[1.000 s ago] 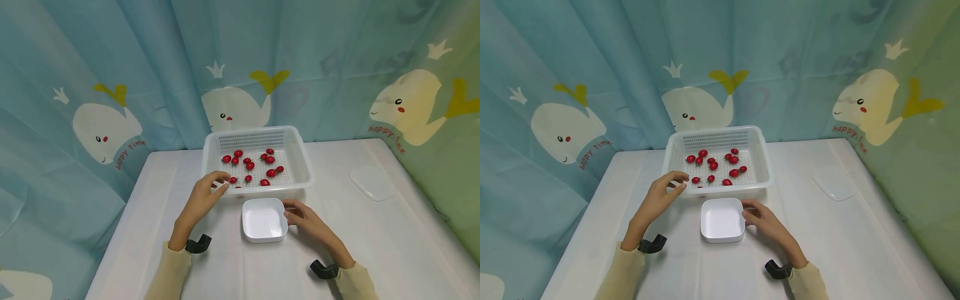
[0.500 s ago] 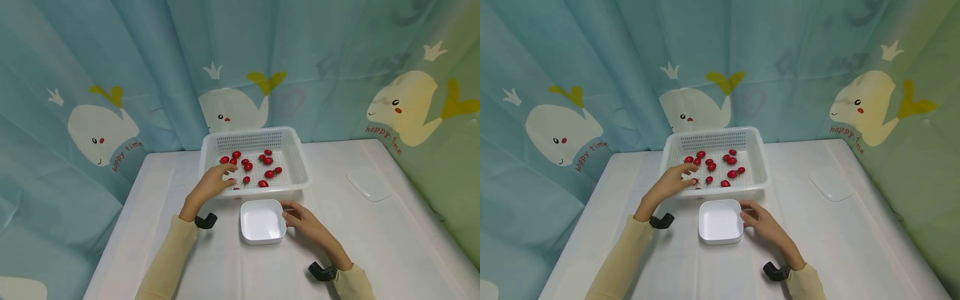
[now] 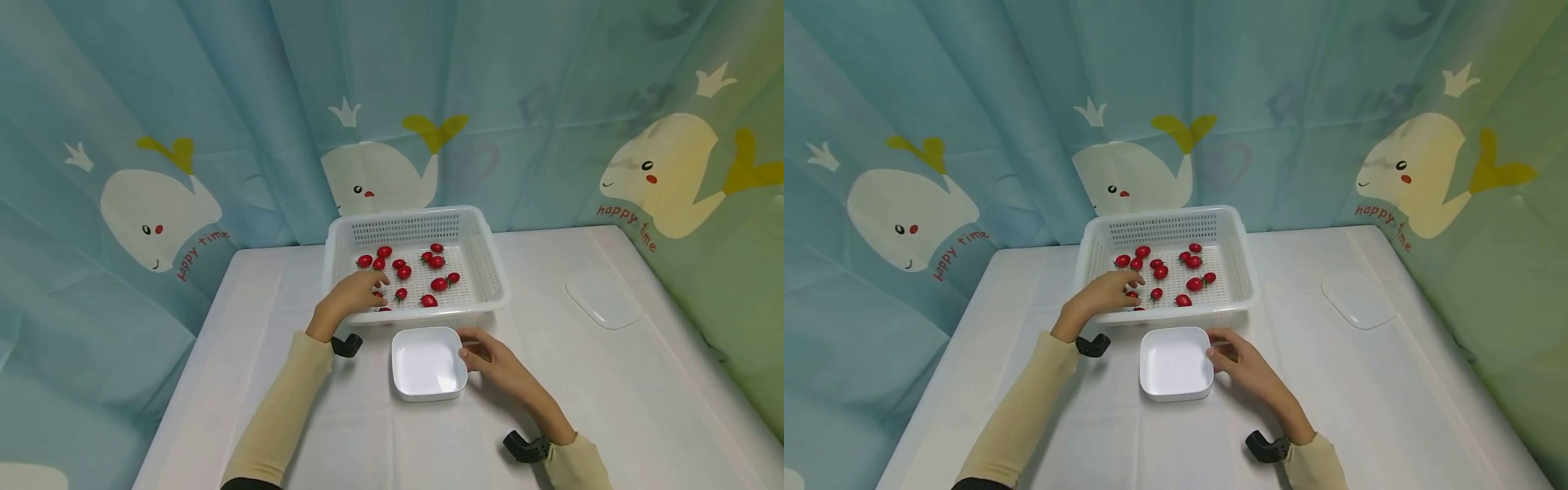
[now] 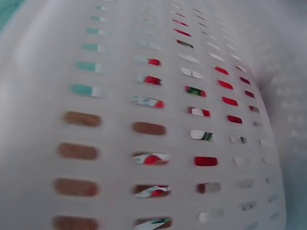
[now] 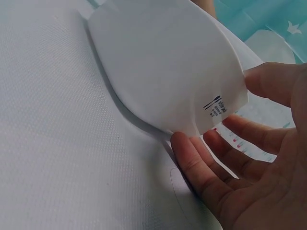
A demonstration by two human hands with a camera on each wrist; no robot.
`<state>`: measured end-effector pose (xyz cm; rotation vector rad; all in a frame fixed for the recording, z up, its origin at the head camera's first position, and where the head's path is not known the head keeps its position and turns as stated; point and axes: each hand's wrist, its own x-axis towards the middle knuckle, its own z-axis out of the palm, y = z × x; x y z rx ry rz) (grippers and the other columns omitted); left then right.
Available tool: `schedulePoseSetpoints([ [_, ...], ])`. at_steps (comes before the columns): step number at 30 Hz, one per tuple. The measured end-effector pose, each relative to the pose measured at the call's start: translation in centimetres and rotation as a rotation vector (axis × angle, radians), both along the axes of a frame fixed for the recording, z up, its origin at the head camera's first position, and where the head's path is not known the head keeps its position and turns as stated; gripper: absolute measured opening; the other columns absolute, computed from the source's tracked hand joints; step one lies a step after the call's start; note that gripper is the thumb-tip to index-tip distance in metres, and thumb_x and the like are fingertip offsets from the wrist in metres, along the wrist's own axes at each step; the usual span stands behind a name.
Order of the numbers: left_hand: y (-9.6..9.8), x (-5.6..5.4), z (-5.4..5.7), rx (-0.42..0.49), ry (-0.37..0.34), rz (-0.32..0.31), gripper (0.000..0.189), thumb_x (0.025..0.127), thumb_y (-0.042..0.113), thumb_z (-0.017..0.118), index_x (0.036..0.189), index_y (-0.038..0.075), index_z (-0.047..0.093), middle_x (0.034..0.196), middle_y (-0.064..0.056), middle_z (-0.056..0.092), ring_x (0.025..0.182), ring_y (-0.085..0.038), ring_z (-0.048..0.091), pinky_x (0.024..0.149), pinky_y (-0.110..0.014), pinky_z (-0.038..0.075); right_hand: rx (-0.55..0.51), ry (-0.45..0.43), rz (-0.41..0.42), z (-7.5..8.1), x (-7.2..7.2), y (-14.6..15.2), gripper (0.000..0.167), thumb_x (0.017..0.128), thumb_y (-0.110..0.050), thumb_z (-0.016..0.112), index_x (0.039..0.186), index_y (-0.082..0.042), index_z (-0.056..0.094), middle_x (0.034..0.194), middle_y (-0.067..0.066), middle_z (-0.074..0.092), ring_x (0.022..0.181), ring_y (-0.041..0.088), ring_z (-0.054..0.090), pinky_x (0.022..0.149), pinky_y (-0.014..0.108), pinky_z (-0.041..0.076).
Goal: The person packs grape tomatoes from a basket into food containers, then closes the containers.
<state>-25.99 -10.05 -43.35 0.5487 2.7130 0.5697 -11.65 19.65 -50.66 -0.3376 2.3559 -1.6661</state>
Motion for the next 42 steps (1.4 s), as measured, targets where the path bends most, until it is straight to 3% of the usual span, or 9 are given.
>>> schedulePoseSetpoints([
  [4,0.0,-0.3,-0.3,-0.034,0.013,0.001,0.039,0.092,0.016,0.079,0.128,0.007,0.070,0.122,-0.013,0.073,0.110,-0.028,0.069,0.099,-0.045,0.057,0.010,0.006,0.007,-0.1,0.0,0.1,0.042,0.105,-0.023,0.062,0.143,-0.005,0.055,0.138,0.021,0.065,0.122,0.032,0.067,0.093,0.022,0.053],
  [11,0.2,-0.4,0.0,-0.075,0.033,0.012,0.033,0.090,0.013,0.079,0.122,0.005,0.072,0.110,-0.012,0.076,0.096,-0.025,0.069,0.090,-0.043,0.059,0.017,0.003,0.003,-0.3,-0.1,0.2,0.041,0.105,-0.023,0.062,0.142,-0.007,0.056,0.136,0.019,0.066,0.118,0.022,0.068,0.093,0.022,0.054],
  [20,0.2,-0.7,-0.5,-0.109,0.067,0.015,0.013,0.089,0.008,0.077,0.101,0.008,0.073,0.098,-0.008,0.074,0.085,-0.021,0.064,0.079,-0.038,0.057,0.009,0.006,0.009,-0.1,-0.1,0.2,0.042,0.105,-0.023,0.061,0.143,-0.004,0.055,0.139,0.021,0.064,0.123,0.034,0.066,0.093,0.022,0.054],
  [25,0.1,-0.7,-0.6,-0.109,0.090,0.026,0.013,0.091,0.011,0.076,0.103,0.010,0.073,0.098,-0.006,0.074,0.084,-0.021,0.064,0.077,-0.037,0.057,0.022,0.000,0.007,-0.1,0.0,0.1,0.043,0.105,-0.024,0.061,0.143,-0.006,0.055,0.138,0.020,0.065,0.123,0.031,0.067,0.094,0.022,0.054],
  [34,-0.4,0.1,0.0,0.056,0.144,0.015,0.018,0.096,0.017,0.074,0.114,0.012,0.072,0.109,-0.006,0.074,0.099,-0.023,0.066,0.092,-0.041,0.057,0.032,0.000,0.004,-0.1,-0.2,0.2,0.041,0.105,-0.025,0.061,0.142,-0.007,0.056,0.137,0.018,0.065,0.121,0.026,0.067,0.093,0.023,0.054],
  [42,-1.1,2.2,0.8,0.280,0.196,0.002,0.024,0.099,0.017,0.072,0.122,0.013,0.069,0.115,-0.005,0.068,0.106,-0.025,0.066,0.096,-0.041,0.058,0.005,-0.003,0.008,0.0,0.0,0.2,0.042,0.105,-0.022,0.061,0.142,-0.003,0.055,0.138,0.021,0.064,0.122,0.032,0.066,0.092,0.022,0.055],
])
